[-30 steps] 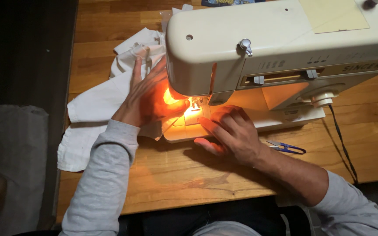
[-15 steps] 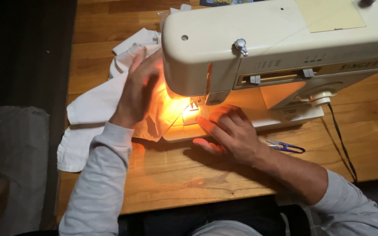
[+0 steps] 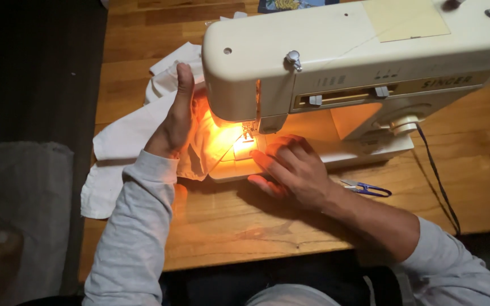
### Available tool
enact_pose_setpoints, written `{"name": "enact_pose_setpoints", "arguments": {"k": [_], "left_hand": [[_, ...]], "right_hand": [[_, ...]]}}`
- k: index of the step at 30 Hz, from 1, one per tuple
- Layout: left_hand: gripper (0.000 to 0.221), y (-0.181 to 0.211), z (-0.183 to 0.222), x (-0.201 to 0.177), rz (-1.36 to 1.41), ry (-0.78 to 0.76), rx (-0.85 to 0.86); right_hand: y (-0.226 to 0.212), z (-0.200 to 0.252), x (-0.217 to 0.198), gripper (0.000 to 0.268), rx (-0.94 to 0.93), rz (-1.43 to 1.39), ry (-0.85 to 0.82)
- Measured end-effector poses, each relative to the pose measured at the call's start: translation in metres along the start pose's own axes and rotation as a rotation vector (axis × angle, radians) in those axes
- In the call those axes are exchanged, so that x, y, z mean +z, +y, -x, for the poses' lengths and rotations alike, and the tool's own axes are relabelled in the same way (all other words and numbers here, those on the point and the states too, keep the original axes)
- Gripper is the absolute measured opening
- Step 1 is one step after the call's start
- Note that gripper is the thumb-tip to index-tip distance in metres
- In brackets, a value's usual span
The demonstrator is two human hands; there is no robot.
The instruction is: Sewing fabric pieces together and trimming excess thread
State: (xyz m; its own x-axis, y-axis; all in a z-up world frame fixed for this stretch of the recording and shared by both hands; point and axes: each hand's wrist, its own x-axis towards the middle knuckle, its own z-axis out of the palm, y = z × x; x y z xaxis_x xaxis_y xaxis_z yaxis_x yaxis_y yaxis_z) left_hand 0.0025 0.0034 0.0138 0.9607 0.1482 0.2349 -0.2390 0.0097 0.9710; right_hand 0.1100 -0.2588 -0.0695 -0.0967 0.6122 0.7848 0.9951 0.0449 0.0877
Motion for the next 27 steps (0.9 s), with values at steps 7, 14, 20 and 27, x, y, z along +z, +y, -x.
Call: {"name": "enact_pose_setpoints", "arguments": {"k": [7, 14, 20, 27], "left_hand": [[0.106, -0.003, -0.001, 0.01, 0.035, 0.054, 0.03], [0.095, -0.023, -0.02, 0.012, 0.19, 0.066, 0.244], [0.067, -0.053, -0.018, 0.003, 0.128, 0.15, 0.329], [0.041, -0.023, 0.019, 0.026, -0.62, 0.272, -0.004]], "right_hand": [[0.002, 0.001, -0.002, 0.04, -0.024, -0.001, -0.007], [0.002, -0.001, -0.004, 0.038, -0.009, -0.016, -0.019], [0.019, -0.018, -0.035, 0.03, 0.568, -0.548, -0.12], [0.028, -0.04, -0.035, 0.027, 0.963, -0.732, -0.201]]}}
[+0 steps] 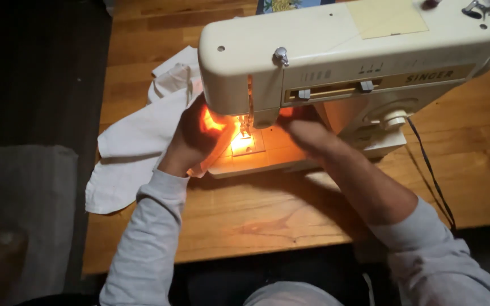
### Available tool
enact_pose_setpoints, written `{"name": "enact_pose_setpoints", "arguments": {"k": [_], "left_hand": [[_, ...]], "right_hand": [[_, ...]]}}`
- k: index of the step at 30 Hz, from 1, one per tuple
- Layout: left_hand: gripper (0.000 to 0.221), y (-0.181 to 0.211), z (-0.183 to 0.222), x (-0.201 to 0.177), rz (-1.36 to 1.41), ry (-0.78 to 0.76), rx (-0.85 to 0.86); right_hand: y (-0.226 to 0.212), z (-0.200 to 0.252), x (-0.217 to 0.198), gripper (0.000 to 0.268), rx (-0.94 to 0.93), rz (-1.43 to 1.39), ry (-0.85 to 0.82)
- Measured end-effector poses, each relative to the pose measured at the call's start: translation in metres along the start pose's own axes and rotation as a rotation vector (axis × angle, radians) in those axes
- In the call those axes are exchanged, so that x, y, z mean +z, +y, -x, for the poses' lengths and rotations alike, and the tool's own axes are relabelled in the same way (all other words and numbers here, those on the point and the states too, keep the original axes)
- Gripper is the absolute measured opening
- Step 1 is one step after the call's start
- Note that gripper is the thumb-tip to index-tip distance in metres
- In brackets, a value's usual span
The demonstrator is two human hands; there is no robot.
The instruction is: Sewing fabric pieces together and trimming excess thread
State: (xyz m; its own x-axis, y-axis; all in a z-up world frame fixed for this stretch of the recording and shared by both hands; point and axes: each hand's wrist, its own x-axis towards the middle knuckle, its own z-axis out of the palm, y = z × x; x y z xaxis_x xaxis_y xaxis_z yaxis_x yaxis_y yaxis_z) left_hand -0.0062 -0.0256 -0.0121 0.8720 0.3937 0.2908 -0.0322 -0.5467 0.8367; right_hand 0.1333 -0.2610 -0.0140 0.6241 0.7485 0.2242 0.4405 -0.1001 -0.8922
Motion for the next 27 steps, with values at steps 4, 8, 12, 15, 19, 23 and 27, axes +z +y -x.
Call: {"name": "enact_pose_setpoints", "arguments": {"k": [4, 8, 12, 15, 19, 23, 27], "left_hand": [[0.044, -0.016, 0.008, 0.013, -0.012, 0.004, -0.12], [0.027, -0.051, 0.006, 0.021, -0.124, 0.045, 0.047], [0.023, -0.055, 0.003, 0.018, -0.203, 0.051, 0.154], [0.033, -0.068, 0.006, 0.026, -0.242, 0.066, 0.07], [0.052, -0.028, 0.007, 0.017, -0.364, 0.114, -0.015], [0.047, -0.017, 0.012, 0.006, -0.442, -0.009, -0.176], [0.048, -0.036, 0.005, 0.017, -0.402, -0.095, -0.315]], "right_hand": [[-0.007, -0.015, 0.009, 0.031, 0.049, 0.027, 0.023], [-0.013, -0.024, 0.016, 0.035, 0.105, 0.054, 0.057], [-0.022, -0.032, 0.023, 0.039, 0.156, 0.08, 0.102], [-0.029, -0.038, 0.028, 0.042, 0.189, 0.096, 0.128], [-0.034, -0.04, 0.024, 0.046, 0.246, 0.116, 0.177], [0.004, -0.011, 0.011, 0.039, 0.183, -0.085, 0.19], [0.016, 0.058, -0.038, 0.041, -0.05, -0.254, 0.249]]}}
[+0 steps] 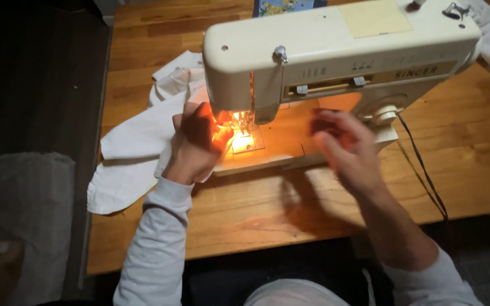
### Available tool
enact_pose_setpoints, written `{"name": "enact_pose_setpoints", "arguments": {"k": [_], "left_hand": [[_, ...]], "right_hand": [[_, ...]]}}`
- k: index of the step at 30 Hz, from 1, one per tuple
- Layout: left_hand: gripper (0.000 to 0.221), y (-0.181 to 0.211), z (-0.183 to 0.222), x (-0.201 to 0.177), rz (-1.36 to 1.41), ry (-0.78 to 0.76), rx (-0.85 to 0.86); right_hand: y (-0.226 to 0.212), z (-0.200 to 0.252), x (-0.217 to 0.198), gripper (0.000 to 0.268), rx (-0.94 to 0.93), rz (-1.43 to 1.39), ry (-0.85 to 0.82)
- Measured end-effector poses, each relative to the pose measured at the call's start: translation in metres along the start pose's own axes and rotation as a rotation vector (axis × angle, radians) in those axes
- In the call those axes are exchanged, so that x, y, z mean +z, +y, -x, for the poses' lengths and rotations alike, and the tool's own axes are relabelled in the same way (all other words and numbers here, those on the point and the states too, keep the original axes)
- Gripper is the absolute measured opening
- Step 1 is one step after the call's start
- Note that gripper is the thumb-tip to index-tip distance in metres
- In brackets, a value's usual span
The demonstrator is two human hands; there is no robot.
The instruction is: Sewing fabric pieces together and trimming excess thread
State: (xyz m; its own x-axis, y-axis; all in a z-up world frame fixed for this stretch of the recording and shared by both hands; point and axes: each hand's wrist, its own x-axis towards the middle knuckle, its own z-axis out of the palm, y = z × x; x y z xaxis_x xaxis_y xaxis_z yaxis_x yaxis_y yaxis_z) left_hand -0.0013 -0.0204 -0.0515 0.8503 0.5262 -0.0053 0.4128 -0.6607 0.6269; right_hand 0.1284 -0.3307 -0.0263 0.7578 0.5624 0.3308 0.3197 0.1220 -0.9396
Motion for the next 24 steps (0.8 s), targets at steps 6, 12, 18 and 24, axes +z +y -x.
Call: {"name": "enact_pose_setpoints", "arguments": {"k": [6, 12, 18, 24], "left_hand": [[0.049, 0.012, 0.002, -0.005, 0.023, -0.018, -0.016], [0.026, 0.002, 0.007, 0.002, -0.067, 0.079, 0.122], [0.027, -0.02, 0.008, 0.017, -0.08, 0.329, 0.378], [0.029, 0.006, 0.016, 0.011, -0.085, 0.306, 0.32]], "right_hand": [[0.019, 0.041, -0.077, 0.026, -0.092, 0.553, 0.258], [0.048, 0.075, -0.09, 0.023, 0.043, 0.526, 0.523], [0.036, 0.003, -0.138, 0.033, -0.106, 0.282, 0.783], [-0.054, -0.107, -0.138, 0.117, 0.283, -0.027, 0.241]]}}
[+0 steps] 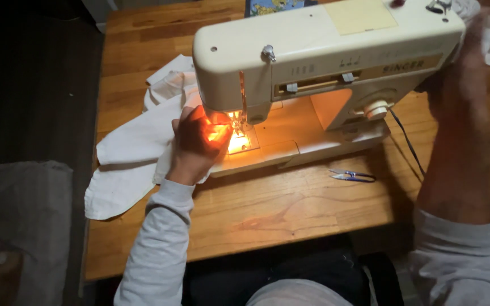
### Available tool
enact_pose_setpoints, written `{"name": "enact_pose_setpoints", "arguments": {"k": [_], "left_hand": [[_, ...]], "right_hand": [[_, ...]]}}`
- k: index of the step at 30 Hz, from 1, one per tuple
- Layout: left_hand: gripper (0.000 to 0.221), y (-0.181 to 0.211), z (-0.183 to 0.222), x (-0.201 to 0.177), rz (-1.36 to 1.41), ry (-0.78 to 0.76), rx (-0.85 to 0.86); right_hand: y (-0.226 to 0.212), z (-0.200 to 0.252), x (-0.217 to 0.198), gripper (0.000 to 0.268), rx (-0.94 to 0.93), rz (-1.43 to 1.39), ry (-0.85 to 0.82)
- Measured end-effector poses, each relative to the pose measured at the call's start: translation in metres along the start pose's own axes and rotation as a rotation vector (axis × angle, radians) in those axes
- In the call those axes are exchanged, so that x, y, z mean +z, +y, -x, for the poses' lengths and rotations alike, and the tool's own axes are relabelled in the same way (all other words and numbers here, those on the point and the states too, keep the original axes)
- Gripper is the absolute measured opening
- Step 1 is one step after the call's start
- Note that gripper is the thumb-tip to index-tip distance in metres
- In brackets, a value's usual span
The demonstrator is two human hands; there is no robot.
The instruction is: Sewing fabric pieces together and trimming excess thread
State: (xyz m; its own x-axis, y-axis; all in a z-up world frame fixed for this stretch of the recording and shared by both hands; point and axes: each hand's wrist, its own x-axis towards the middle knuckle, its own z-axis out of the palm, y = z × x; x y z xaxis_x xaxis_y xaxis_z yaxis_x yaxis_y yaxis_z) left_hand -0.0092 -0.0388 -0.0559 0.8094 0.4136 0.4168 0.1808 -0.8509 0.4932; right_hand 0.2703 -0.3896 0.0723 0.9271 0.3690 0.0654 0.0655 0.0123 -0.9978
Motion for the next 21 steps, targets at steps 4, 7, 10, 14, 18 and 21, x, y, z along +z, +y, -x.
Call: {"name": "enact_pose_setpoints", "arguments": {"k": [4, 7, 10, 14, 18, 21], "left_hand": [[0.026, -0.003, -0.001, 0.004, 0.026, 0.016, 0.001], [0.019, -0.006, -0.001, 0.007, -0.039, 0.009, 0.036], [0.029, -0.002, -0.003, 0.003, 0.007, 0.031, -0.012], [0.025, -0.013, -0.008, 0.001, 0.015, -0.132, -0.074], [0.028, -0.019, -0.001, -0.013, 0.123, -0.112, -0.084], [0.034, -0.052, 0.0, -0.007, 0.24, 0.002, 0.036]], "right_hand": [[0.018, -0.018, -0.014, 0.039, 0.005, -0.118, 0.057], [0.065, -0.038, -0.032, 0.057, -0.45, -0.404, -0.111], [0.065, -0.043, -0.035, 0.014, -0.812, -0.253, -0.041], [0.01, -0.024, -0.024, 0.01, -0.743, 0.307, -0.073], [-0.022, -0.016, -0.009, 0.057, 0.113, 0.448, 0.143], [-0.033, -0.001, -0.004, 0.111, 0.215, 0.522, 0.115]]}}
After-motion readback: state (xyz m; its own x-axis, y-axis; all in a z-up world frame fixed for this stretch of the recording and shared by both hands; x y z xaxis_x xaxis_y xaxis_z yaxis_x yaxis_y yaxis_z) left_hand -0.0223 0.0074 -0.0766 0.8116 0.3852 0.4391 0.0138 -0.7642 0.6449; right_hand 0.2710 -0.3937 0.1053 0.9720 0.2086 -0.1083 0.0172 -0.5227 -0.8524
